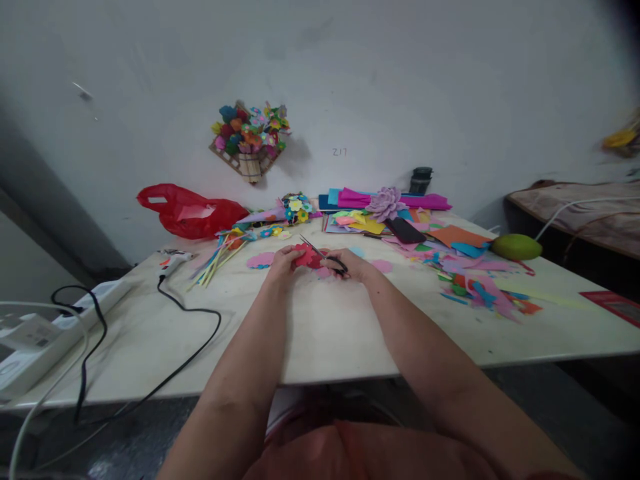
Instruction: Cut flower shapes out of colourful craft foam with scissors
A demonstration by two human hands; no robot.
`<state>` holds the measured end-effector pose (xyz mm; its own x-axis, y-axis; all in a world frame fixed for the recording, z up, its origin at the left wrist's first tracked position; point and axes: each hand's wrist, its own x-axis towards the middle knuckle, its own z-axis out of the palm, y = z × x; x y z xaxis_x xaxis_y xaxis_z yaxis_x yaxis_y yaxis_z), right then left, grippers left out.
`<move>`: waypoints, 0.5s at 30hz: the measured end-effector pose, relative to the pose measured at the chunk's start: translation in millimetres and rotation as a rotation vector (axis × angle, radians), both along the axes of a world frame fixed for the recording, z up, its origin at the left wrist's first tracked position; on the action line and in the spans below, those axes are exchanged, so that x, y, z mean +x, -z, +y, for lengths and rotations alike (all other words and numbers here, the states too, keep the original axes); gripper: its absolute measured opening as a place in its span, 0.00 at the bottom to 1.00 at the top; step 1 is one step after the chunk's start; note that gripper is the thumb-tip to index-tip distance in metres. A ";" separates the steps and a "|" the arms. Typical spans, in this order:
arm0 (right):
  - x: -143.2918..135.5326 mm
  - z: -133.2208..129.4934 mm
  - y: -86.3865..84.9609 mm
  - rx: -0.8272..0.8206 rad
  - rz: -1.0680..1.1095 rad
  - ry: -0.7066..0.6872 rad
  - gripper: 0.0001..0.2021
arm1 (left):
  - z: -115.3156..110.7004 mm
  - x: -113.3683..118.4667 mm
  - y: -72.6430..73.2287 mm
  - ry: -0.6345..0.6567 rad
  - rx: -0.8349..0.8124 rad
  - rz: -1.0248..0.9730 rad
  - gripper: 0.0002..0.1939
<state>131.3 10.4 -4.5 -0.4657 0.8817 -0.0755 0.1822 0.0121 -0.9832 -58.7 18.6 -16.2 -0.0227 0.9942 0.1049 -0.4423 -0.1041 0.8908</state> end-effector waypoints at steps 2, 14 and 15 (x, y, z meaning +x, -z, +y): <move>0.2 1.5 1.4 -0.004 0.003 -0.003 0.10 | 1.3 -0.7 1.3 -0.014 -0.004 -0.006 0.10; 0.9 7.0 6.9 0.034 -0.012 -0.012 0.14 | -0.3 0.3 -3.1 -0.023 0.005 -0.026 0.08; 0.9 7.1 7.1 0.033 -0.006 -0.015 0.14 | -0.4 0.3 -3.2 -0.021 0.006 -0.028 0.08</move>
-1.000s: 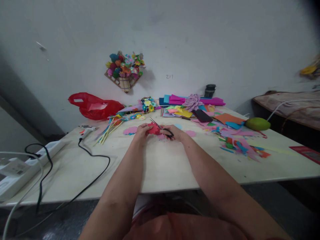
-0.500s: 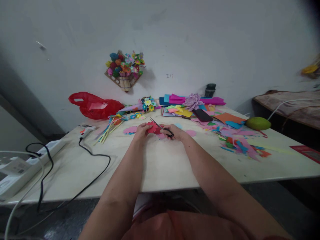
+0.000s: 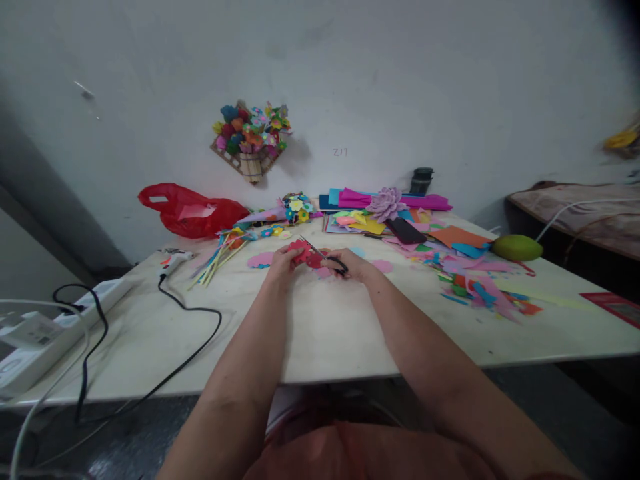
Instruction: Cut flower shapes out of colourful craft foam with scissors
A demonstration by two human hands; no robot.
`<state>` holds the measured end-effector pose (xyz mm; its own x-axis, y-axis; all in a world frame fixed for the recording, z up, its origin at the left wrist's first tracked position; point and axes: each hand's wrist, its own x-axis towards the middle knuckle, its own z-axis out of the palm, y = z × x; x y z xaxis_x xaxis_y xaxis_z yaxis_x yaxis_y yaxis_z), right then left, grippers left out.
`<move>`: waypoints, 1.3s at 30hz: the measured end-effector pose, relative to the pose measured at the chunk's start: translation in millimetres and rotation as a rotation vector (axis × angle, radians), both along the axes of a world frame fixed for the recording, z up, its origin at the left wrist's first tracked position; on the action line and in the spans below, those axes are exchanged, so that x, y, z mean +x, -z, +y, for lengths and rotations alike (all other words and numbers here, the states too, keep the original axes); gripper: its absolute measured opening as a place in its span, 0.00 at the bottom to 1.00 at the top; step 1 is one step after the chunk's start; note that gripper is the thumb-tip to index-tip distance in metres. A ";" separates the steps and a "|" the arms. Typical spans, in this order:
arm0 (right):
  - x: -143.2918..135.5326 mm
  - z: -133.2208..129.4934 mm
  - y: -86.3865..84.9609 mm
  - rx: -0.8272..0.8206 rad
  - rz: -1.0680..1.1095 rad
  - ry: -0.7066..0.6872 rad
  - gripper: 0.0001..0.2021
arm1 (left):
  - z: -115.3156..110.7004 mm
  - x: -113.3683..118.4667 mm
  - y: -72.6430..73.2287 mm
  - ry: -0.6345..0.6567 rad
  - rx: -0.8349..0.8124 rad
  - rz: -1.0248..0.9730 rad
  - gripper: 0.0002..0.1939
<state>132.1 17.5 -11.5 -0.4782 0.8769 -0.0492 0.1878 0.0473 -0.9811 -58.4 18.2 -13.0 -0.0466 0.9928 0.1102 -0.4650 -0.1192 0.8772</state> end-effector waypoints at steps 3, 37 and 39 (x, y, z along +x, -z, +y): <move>0.2 -1.5 -0.9 0.000 0.007 -0.006 0.12 | -0.3 -0.1 0.5 0.005 0.008 -0.005 0.09; 0.3 -2.5 -0.1 0.111 -0.015 -0.058 0.12 | 0.3 0.4 2.0 0.019 -0.004 0.011 0.09; 0.2 -2.6 -0.4 0.092 -0.003 -0.053 0.12 | -1.0 1.1 0.5 0.017 -0.009 0.009 0.08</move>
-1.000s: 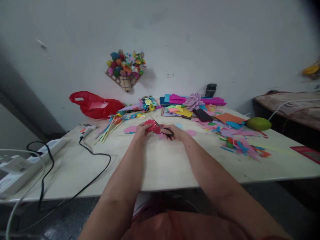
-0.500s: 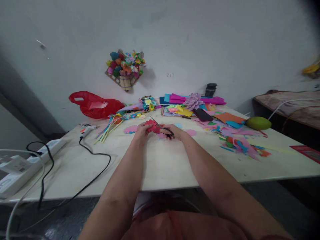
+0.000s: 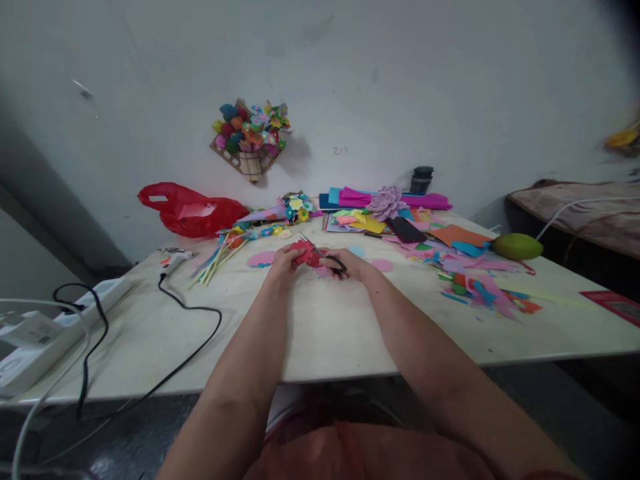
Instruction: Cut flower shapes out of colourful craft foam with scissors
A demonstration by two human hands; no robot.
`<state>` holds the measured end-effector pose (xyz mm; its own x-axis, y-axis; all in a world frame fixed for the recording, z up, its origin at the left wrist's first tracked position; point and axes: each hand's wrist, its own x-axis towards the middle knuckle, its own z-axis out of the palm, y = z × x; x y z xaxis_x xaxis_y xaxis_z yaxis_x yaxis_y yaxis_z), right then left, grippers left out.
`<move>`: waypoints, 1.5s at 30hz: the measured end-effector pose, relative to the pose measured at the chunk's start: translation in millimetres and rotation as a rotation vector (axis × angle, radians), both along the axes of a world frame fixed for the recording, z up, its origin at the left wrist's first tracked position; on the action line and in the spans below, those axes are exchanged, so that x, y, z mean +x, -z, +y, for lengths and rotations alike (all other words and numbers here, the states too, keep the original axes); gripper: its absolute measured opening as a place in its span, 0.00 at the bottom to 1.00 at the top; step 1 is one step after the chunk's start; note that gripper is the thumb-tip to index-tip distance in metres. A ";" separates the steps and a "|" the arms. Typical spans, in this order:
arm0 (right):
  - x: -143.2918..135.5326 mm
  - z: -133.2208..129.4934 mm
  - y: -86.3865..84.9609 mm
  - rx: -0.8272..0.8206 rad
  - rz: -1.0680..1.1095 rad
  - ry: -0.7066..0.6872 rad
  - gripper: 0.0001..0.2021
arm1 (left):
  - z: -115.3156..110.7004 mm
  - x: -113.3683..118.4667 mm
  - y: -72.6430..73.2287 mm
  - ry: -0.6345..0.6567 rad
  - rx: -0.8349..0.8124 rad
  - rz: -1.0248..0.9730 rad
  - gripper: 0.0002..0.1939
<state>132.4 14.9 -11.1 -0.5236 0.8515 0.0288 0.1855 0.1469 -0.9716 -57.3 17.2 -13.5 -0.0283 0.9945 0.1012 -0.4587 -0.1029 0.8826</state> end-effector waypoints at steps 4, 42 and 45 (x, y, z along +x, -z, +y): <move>-0.6 -1.9 -2.1 -0.022 0.000 0.010 0.11 | -2.1 1.1 -2.1 -0.005 0.002 0.002 0.08; -3.5 -5.0 -6.3 -0.045 -0.059 0.058 0.16 | 3.2 -3.9 3.9 0.017 0.059 0.003 0.10; -3.7 -6.7 -7.7 -0.040 -0.063 0.062 0.16 | 2.6 -4.1 3.9 0.016 0.058 -0.004 0.10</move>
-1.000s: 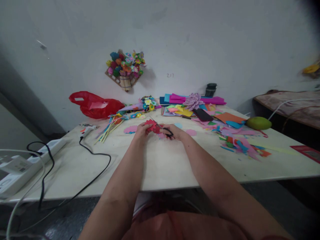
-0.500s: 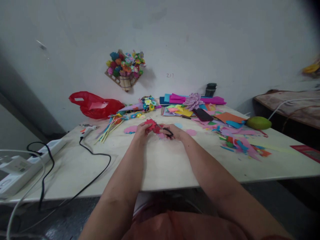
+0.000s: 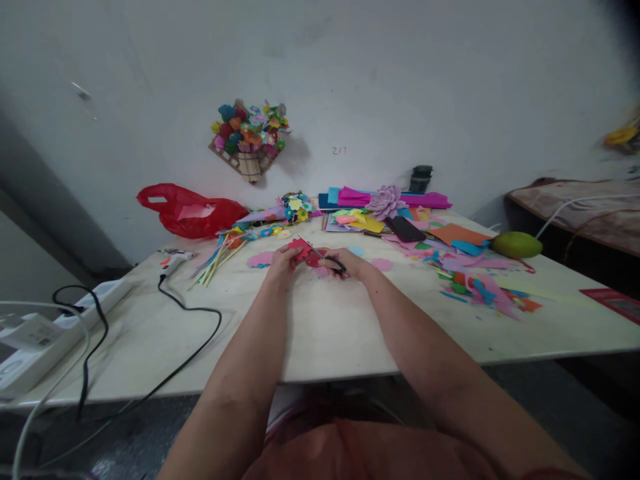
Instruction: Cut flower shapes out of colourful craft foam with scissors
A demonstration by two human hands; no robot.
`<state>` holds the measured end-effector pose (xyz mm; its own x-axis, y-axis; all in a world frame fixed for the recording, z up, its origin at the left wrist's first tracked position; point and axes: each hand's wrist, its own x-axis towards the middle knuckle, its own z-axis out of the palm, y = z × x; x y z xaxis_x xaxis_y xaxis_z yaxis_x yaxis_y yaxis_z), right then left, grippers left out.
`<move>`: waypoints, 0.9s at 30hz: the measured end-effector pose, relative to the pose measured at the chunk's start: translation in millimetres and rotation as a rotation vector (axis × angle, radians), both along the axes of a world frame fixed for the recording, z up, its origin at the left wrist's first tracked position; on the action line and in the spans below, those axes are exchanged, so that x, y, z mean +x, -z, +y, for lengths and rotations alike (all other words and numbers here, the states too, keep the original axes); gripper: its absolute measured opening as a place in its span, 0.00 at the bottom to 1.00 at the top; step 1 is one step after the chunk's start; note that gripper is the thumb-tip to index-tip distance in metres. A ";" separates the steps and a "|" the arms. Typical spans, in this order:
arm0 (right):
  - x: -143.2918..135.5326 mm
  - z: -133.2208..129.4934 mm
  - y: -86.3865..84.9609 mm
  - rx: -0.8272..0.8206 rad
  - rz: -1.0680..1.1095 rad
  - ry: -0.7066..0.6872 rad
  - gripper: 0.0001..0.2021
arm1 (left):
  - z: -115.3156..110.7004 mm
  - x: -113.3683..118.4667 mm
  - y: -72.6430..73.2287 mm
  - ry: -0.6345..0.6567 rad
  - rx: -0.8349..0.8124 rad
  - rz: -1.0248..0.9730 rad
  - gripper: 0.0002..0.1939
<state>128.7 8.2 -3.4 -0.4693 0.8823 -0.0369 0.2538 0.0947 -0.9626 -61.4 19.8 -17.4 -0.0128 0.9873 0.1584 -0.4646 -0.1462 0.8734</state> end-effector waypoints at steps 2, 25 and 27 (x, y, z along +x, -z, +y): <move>-0.3 -0.5 -1.0 -0.018 0.007 0.006 0.15 | -0.3 -0.1 0.0 0.006 0.001 -0.006 0.11; 2.9 5.3 7.3 -0.024 0.060 -0.018 0.13 | -0.8 1.2 -1.8 -0.060 -0.059 0.053 0.12; 2.5 2.8 5.2 0.005 0.055 -0.016 0.11 | 0.3 1.1 -1.1 -0.061 -0.064 0.060 0.13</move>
<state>131.2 11.1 -8.6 -0.4848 0.8746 -0.0065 0.1993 0.1033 -0.9745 -60.3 20.1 -16.2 -0.0661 0.9930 0.0974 -0.4032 -0.1159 0.9077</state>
